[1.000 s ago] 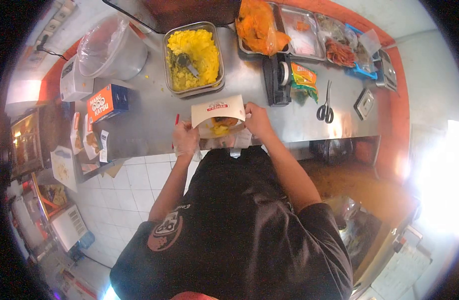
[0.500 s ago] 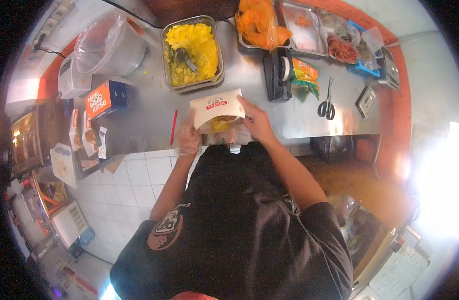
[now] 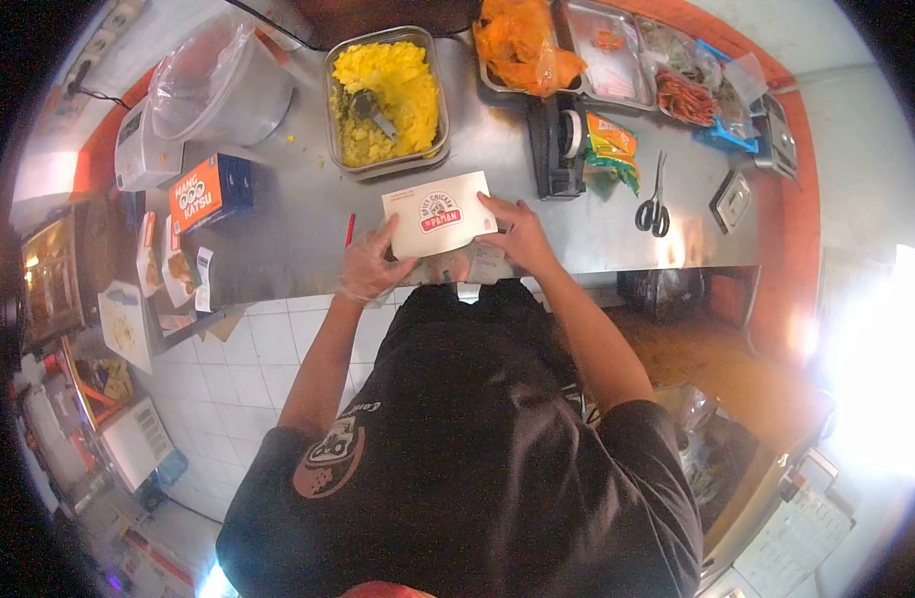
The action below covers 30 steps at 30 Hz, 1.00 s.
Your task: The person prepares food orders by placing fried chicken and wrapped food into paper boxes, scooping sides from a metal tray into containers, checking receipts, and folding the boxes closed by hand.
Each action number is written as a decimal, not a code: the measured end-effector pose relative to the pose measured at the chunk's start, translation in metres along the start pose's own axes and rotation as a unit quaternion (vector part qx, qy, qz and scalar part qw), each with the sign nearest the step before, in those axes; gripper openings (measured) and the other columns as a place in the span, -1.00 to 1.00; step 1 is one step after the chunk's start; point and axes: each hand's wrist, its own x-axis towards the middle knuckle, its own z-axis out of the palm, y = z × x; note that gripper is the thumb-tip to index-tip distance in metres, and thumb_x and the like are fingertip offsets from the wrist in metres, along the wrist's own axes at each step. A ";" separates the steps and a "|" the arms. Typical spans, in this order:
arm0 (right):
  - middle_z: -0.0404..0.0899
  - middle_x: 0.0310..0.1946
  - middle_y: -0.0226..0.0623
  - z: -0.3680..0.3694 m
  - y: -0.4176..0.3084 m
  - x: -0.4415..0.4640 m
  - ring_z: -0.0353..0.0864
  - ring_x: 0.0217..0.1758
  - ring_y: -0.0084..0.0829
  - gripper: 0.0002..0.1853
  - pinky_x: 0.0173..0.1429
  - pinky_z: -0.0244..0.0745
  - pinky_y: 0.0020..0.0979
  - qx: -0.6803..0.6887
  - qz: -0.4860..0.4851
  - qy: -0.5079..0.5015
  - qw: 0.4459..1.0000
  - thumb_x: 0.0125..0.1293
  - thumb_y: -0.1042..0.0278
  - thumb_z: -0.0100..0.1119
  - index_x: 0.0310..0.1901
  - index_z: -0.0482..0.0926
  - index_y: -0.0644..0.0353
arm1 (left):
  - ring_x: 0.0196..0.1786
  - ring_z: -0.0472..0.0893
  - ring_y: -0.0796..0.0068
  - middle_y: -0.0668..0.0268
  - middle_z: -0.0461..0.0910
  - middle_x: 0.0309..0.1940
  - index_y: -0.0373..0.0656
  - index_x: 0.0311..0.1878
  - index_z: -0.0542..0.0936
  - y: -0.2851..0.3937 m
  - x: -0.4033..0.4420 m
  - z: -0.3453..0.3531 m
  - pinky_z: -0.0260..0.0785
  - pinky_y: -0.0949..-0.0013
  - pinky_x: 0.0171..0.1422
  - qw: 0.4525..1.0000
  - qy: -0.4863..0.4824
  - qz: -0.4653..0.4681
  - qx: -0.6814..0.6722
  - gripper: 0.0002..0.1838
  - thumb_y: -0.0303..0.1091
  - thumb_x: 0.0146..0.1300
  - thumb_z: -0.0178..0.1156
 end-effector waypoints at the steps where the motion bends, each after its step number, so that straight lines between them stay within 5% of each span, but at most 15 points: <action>1: 0.50 0.33 -0.26 0.000 -0.001 0.001 0.38 0.46 -0.23 -0.19 0.55 -0.04 0.19 -0.001 0.001 0.002 1.000 0.02 0.26 0.54 0.38 0.45 -0.18 | -0.36 0.61 0.12 0.08 0.61 -0.40 -0.10 0.36 0.48 -0.002 0.000 0.004 0.50 0.12 -0.20 0.999 0.026 0.022 0.014 -0.14 0.06 -0.02 0.50; 4: 0.51 0.32 -0.22 -0.001 -0.006 0.000 0.45 0.40 -0.21 -0.24 0.54 0.04 0.11 -0.017 0.002 0.005 1.000 0.03 0.29 0.53 0.34 0.50 -0.17 | -0.38 0.61 0.14 0.10 0.61 -0.41 -0.12 0.32 0.50 -0.007 0.001 0.007 0.49 0.11 -0.26 0.998 0.030 0.023 0.055 -0.18 0.10 0.02 0.45; 7: 0.46 0.35 -0.16 -0.005 -0.008 0.002 0.47 0.37 -0.16 -0.29 0.52 0.11 0.03 -0.047 -0.025 -0.014 0.998 0.02 0.30 0.52 0.30 0.55 -0.16 | -0.21 0.65 0.08 0.05 0.64 -0.20 -0.05 0.28 0.54 -0.005 0.004 -0.004 0.52 0.06 -0.18 0.997 -0.058 -0.016 0.051 -0.31 0.02 0.09 0.40; 10: 0.41 0.40 -0.16 -0.011 0.000 0.004 0.47 0.36 -0.12 -0.36 0.49 0.15 -0.03 -0.019 -0.083 -0.054 0.995 0.03 0.32 0.50 0.24 0.61 -0.16 | -0.12 0.63 0.16 0.09 0.63 0.02 0.07 0.29 0.56 -0.025 -0.002 -0.002 0.52 0.09 -0.12 0.975 -0.090 0.132 0.152 -0.31 0.27 0.19 0.23; 13: 0.35 0.44 -0.20 -0.007 0.005 0.002 0.47 0.33 -0.11 -0.43 0.48 0.17 -0.05 0.027 -0.103 -0.065 0.992 0.07 0.34 0.46 0.19 0.65 -0.22 | 0.00 0.58 0.13 0.05 0.47 0.27 0.13 0.22 0.62 -0.018 -0.012 -0.001 0.50 0.10 -0.03 0.985 -0.156 0.030 0.072 -0.35 0.34 0.22 0.12; 16: 0.34 0.46 -0.27 -0.004 0.004 -0.007 0.49 0.30 -0.14 -0.49 0.48 0.15 -0.01 -0.046 -0.088 -0.036 0.994 0.13 0.35 0.41 0.16 0.67 -0.30 | 0.11 0.52 0.04 0.03 0.36 0.36 0.13 0.23 0.62 -0.016 -0.017 -0.004 0.41 0.02 0.17 0.990 -0.080 0.103 0.058 -0.28 0.42 0.16 0.13; 22: 0.38 0.43 -0.35 0.028 0.007 -0.024 0.49 0.30 -0.14 -0.56 0.47 0.12 0.11 -0.185 -0.082 0.093 0.975 0.22 0.36 0.32 0.13 0.68 -0.33 | 0.40 0.26 -0.17 0.00 0.21 0.47 0.10 0.47 0.37 0.003 0.014 -0.020 -0.02 -0.23 0.49 0.992 -0.026 0.108 0.063 0.06 0.57 -0.04 0.13; 25: 0.41 0.41 -0.31 0.035 0.007 -0.026 0.49 0.31 -0.12 -0.58 0.47 0.12 0.10 -0.205 -0.088 0.117 0.968 0.25 0.34 0.28 0.14 0.68 -0.30 | 0.45 0.20 -0.18 -0.03 0.13 0.50 0.06 0.52 0.28 0.039 0.051 -0.016 -0.07 -0.16 0.53 0.956 -0.083 0.192 0.204 0.08 0.51 0.00 0.16; 30: 0.46 0.36 -0.16 0.024 0.004 -0.021 0.51 0.29 -0.07 -0.58 0.47 0.21 -0.13 -0.092 -0.081 0.130 0.984 0.22 0.40 0.23 0.13 0.69 -0.16 | 0.38 0.25 -0.11 0.00 0.20 0.43 0.14 0.48 0.34 0.043 0.068 0.006 0.01 -0.13 0.48 0.965 -0.078 0.166 0.185 -0.08 0.16 0.01 0.36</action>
